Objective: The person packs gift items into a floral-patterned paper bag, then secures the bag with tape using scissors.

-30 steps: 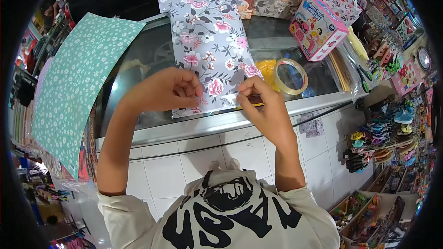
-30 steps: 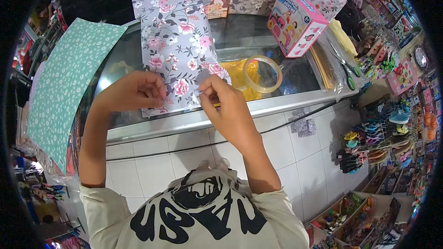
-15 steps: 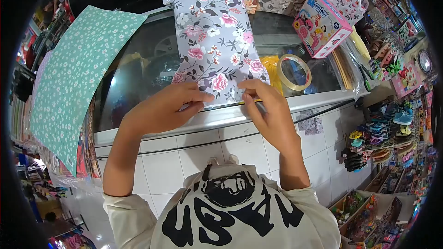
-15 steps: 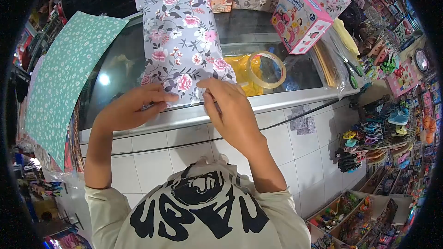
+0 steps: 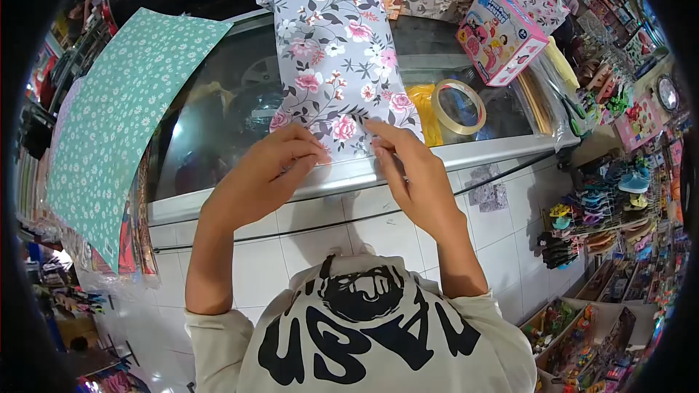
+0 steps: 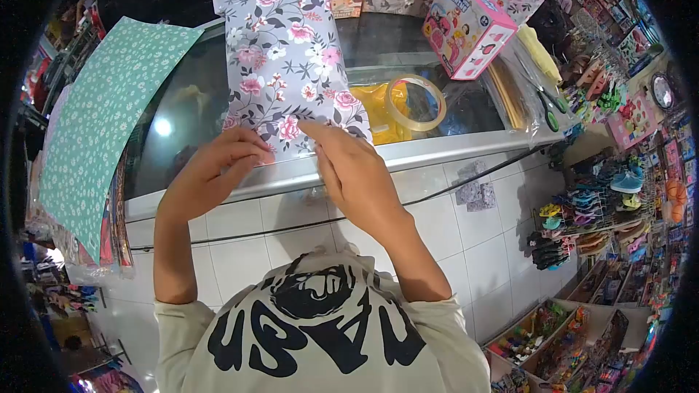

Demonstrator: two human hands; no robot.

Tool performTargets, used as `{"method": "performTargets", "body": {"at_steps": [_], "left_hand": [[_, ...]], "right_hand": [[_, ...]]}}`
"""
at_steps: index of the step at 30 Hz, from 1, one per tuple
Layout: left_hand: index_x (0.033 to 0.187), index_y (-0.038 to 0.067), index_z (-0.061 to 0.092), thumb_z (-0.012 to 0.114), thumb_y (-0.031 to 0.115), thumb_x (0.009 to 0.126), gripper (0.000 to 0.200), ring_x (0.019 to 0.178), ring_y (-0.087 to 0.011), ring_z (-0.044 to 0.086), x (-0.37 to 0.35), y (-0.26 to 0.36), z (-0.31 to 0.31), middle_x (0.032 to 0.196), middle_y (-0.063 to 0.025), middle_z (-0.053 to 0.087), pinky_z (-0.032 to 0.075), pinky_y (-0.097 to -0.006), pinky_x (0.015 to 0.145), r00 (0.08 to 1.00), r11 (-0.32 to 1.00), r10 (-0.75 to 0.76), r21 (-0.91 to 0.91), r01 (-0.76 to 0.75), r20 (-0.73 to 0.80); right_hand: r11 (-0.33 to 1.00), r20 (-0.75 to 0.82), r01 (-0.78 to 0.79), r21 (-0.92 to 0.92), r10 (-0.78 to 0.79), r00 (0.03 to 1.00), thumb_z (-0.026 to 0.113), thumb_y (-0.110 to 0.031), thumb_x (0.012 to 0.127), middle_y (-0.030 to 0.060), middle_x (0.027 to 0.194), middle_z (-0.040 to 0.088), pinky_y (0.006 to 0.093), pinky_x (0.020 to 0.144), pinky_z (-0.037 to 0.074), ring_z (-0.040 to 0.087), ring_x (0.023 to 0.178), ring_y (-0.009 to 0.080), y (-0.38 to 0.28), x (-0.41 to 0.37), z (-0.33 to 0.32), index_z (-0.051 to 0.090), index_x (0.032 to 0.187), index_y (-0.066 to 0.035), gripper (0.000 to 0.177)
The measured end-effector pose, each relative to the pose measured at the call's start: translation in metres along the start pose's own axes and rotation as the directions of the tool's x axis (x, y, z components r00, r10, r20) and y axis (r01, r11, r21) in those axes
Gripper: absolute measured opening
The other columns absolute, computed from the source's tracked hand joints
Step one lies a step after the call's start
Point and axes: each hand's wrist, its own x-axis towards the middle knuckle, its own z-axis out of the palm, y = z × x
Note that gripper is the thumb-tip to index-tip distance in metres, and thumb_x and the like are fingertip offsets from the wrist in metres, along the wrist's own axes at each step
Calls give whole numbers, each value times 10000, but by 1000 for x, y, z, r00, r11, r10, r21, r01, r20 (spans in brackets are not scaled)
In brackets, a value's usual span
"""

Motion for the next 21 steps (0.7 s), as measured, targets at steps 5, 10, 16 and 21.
{"method": "performTargets", "body": {"at_steps": [5,10,16,21], "left_hand": [[986,14,648,547,46,860,165,785,-261,575,-2,9,6,883,-122,654,462,-330,709,993,993,-7,114,20,-114],[956,19,666,566,56,848,151,788,-263,562,-2,9,9,880,-118,637,452,-333,716,987,993,-59,90,73,-149],[984,57,687,545,23,862,191,780,-160,493,-2,1,11,811,-49,508,393,-257,702,989,995,-52,79,63,-135],[980,64,690,536,32,874,190,779,-148,470,1,1,9,802,-36,477,385,-249,705,983,988,-149,25,153,-104]], "right_hand": [[999,2,-42,19,42,999,488,-31,879,155,953,615,391,758,466,594,837,323,-2,2,-1,508,1195,-74,319],[986,32,-139,87,137,990,533,-29,861,144,851,604,341,692,474,599,750,282,2,2,-2,525,1138,-48,278],[965,0,-203,165,206,979,579,-29,846,119,759,594,296,654,470,589,675,209,-2,6,-4,563,1025,-2,181],[967,-9,-189,172,193,981,581,-29,846,118,752,593,292,648,472,589,668,200,0,8,-4,569,1002,13,162]]}}
